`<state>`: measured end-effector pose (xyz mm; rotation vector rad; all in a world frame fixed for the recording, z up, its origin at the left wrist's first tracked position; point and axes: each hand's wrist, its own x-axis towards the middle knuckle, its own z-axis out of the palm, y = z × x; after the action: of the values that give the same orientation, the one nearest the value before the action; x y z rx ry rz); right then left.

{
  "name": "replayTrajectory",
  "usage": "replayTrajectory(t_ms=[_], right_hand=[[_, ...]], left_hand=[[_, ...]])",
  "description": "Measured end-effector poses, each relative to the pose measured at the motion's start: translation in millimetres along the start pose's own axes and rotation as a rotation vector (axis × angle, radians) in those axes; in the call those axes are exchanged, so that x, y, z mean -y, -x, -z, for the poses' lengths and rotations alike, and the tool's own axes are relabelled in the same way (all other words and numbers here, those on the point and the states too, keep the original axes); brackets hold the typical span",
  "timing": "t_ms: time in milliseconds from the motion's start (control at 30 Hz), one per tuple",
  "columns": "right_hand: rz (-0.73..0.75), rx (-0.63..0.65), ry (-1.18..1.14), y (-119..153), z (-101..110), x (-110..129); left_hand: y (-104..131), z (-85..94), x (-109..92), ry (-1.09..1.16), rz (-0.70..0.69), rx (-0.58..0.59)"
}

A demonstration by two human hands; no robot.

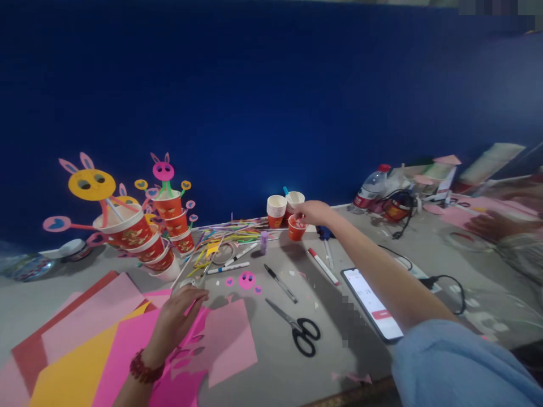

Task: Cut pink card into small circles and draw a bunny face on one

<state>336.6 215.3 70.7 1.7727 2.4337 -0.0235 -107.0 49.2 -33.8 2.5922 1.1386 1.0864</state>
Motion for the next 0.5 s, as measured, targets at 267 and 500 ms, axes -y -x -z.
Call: replayTrajectory(t_ms=[267, 500], right_hand=[[0.017, -0.125, -0.025, 44.1, 1.1, 11.2], [0.421, -0.091, -0.289, 96.8, -78.7, 68.8]], left_hand=[[7.4, 2.3, 4.6, -0.012, 0.021, 0.014], [3.5, 1.4, 2.2, 0.013, 0.022, 0.011]])
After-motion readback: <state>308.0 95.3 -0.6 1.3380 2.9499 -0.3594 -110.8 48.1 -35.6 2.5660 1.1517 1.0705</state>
